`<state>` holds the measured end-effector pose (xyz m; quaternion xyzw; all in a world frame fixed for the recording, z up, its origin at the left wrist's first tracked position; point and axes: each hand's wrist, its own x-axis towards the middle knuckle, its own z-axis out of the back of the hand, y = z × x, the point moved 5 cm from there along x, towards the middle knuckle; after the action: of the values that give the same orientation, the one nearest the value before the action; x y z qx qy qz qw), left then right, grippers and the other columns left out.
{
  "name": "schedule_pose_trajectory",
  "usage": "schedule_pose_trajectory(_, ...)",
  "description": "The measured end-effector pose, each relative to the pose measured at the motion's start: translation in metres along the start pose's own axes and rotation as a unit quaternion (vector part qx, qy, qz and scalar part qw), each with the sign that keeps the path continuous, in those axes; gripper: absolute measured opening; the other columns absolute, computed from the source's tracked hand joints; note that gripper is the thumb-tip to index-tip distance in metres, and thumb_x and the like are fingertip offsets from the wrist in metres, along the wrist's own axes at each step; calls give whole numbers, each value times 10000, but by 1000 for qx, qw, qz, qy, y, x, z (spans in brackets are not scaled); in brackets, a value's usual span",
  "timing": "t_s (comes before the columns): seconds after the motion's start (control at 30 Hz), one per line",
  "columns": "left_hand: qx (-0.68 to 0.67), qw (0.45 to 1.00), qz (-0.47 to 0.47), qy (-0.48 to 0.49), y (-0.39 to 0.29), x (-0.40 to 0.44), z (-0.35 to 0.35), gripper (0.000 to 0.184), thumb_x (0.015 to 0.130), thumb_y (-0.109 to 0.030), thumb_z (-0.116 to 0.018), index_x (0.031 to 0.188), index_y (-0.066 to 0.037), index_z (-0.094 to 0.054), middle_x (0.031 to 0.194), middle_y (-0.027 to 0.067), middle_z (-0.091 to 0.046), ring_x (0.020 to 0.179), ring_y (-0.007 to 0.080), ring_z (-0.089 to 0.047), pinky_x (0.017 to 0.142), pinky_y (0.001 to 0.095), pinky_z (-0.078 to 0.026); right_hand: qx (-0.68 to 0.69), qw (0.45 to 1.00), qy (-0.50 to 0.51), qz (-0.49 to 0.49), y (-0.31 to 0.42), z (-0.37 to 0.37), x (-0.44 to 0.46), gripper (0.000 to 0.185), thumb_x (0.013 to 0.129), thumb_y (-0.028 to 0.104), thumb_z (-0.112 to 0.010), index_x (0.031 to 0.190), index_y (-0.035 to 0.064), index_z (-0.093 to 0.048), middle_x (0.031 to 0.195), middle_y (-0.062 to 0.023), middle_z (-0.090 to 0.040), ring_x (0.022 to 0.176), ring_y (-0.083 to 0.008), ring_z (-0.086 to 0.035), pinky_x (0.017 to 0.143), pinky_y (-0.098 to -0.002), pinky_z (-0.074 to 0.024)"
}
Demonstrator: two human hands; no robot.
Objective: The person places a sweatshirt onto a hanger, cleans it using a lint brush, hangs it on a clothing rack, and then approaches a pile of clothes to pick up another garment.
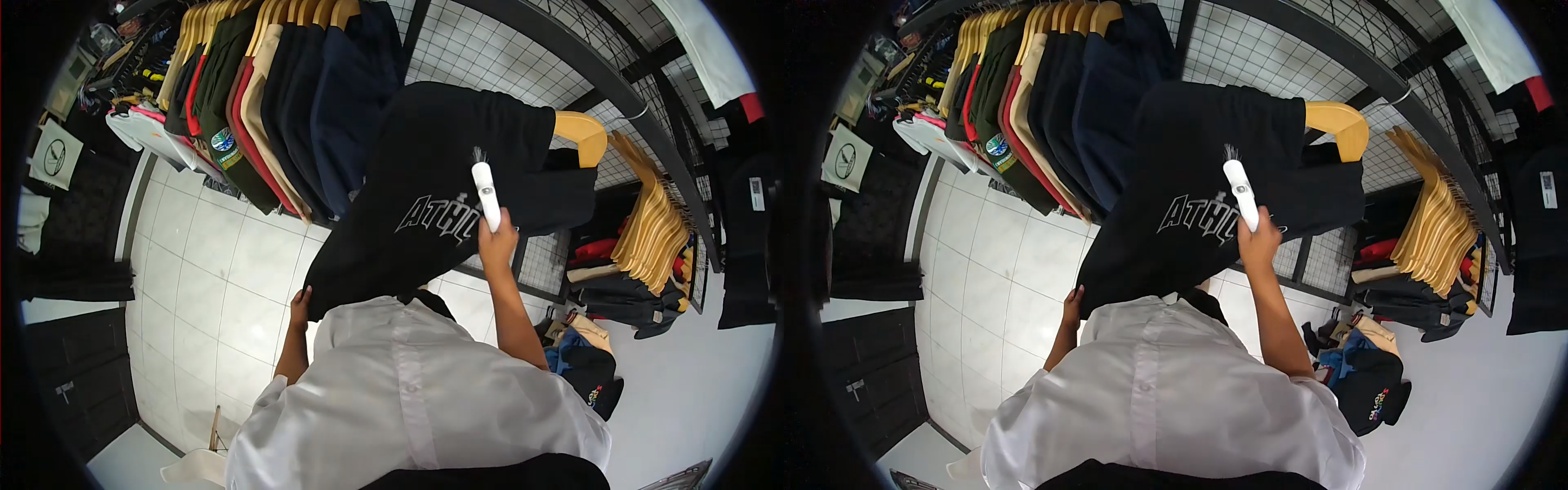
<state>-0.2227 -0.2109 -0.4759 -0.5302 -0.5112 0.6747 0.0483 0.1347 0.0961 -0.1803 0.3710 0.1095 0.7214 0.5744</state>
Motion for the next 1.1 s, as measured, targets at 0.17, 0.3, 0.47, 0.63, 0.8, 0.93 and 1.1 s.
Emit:
schedule_pose_trajectory(0.17, -38, 999, -20, -16, -17, 13, -7, 321, 907, -386, -609, 887, -66, -623, 771, -38, -547, 724, 68, -466, 650, 234, -379, -211, 883, 398, 128, -63, -119, -118, 321, 773, 287, -654, 1027, 100, -595, 739, -161, -644, 698, -350, -650, 625, -464, -524)
schedule_pose_trajectory(0.3, -14, 998, -48, -47, -37, 25, -10, 312, 918, -381, -591, 800, -93, -591, 707, -61, -484, 674, 69, -418, 623, 226, -355, -112, 868, 471, 113, -50, -119, -144, 319, 774, 266, -655, 1042, 108, -584, 744, -156, -643, 691, -342, -646, 624, -447, -525)
schedule_pose_trajectory(0.47, 6, 996, -51, -76, -45, 28, 4, 313, 920, -380, -588, 763, -108, -581, 669, -71, -446, 627, 63, -374, 570, 236, -322, -25, 951, 272, 145, -31, -69, -95, 367, 728, 184, -704, 1047, 63, -569, 762, -167, -639, 682, -343, -642, 613, -435, -519)
schedule_pose_trajectory(0.63, 14, 996, -48, -80, -43, 22, 6, 321, 919, -384, -591, 761, -105, -585, 666, -73, -439, 638, 57, -370, 581, 230, -316, -129, 911, 389, 42, -46, -111, -117, 305, 752, 210, -670, 1035, 120, -603, 750, -179, -645, 686, -365, -646, 619, -467, -518)
schedule_pose_trajectory(0.8, 0, 996, -48, -81, -26, 32, 15, 301, 914, -373, -602, 945, -75, -629, 876, -13, -605, 826, 109, -525, 771, 263, -424, -86, 842, 510, 152, -41, -134, -160, 292, 748, 215, -647, 1028, 137, -626, 808, -165, -654, 741, -337, -655, 677, -447, -524)
schedule_pose_trajectory(0.93, -1, 997, -43, -61, -14, 30, 20, 296, 908, -367, -612, 927, -73, -629, 856, -15, -598, 811, 104, -517, 759, 264, -422, -45, 941, 307, 135, -8, -67, -83, 263, 686, 169, -676, 935, 102, -623, 745, -149, -637, 694, -340, -641, 624, -444, -522)
schedule_pose_trajectory(1.1, -7, 996, -56, -64, -24, 30, 16, 288, 910, -356, -614, 904, -69, -629, 832, -17, -595, 791, 99, -516, 740, 258, -422, -20, 998, -36, 55, -34, 4, 2, 158, 742, 68, -646, 885, 13, -608, 665, -201, -595, 609, -370, -612, 548, -402, -483)
